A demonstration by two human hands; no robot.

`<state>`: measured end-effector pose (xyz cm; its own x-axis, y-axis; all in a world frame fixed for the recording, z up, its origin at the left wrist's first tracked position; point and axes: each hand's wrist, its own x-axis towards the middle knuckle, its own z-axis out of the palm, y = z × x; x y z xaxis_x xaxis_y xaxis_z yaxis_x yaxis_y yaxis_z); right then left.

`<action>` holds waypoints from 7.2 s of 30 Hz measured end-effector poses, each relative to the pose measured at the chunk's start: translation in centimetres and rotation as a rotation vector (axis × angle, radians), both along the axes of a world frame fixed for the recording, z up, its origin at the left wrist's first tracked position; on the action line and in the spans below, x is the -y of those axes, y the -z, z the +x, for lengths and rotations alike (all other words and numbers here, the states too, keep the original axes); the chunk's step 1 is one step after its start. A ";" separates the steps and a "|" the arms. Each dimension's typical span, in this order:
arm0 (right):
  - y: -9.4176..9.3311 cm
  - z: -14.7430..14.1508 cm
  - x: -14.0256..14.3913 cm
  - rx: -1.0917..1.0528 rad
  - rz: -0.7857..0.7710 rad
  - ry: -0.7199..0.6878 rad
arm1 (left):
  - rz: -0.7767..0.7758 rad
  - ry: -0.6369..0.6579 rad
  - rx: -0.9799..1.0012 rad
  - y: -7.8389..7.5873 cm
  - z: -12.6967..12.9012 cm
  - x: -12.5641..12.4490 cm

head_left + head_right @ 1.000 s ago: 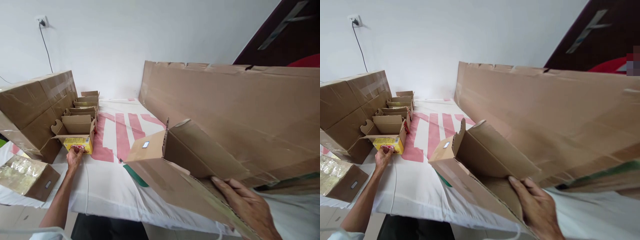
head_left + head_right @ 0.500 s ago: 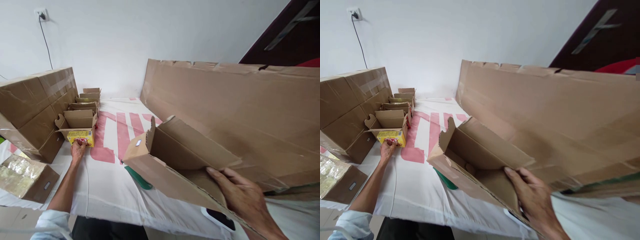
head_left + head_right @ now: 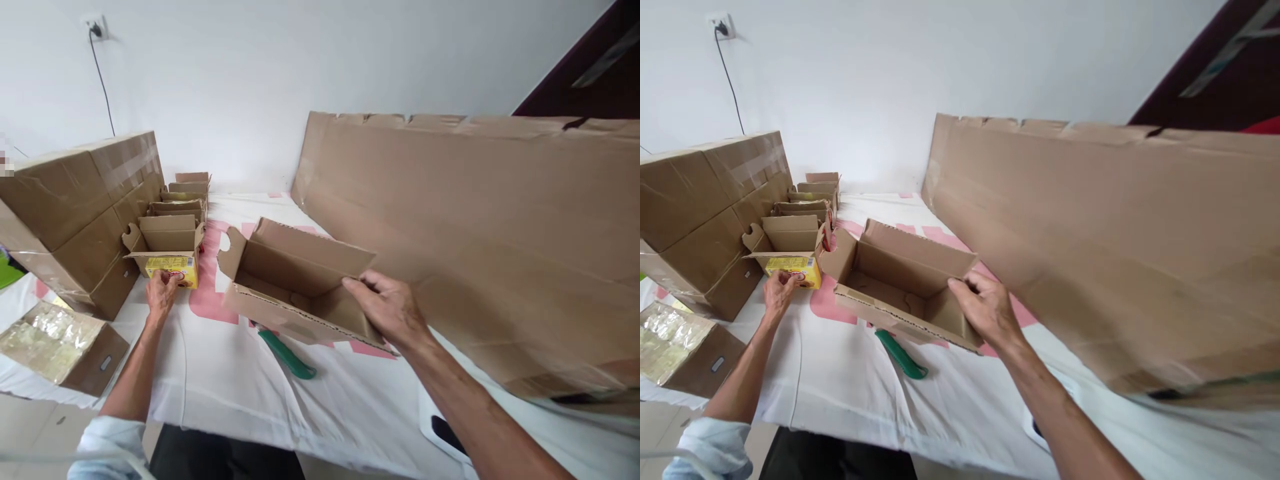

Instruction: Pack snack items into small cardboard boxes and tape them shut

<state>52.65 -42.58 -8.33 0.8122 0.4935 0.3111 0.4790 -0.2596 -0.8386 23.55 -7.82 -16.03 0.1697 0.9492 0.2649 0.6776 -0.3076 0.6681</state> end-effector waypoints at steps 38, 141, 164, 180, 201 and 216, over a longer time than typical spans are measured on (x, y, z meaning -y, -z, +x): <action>7.0 -12.0 -12.7 0.417 -0.079 -0.431 | -0.092 0.015 0.009 0.5 -6.5 8.7; 8.9 -21.6 -2.7 -0.205 0.027 -0.774 | -0.062 0.272 0.131 -5.7 -20.7 18.3; 7.3 -21.1 -2.2 -0.330 0.087 -0.740 | -0.105 0.195 0.233 -7.5 -19.6 17.4; 6.3 -21.5 -1.5 -0.282 0.093 -0.724 | -0.371 0.239 0.597 -8.0 -20.2 16.7; 6.5 -21.8 -2.6 -0.260 0.113 -0.723 | -0.331 0.582 0.307 -6.6 -19.0 14.6; 11.6 -8.3 -0.7 0.397 -0.642 -0.315 | -0.156 0.704 0.329 -4.2 -17.7 14.5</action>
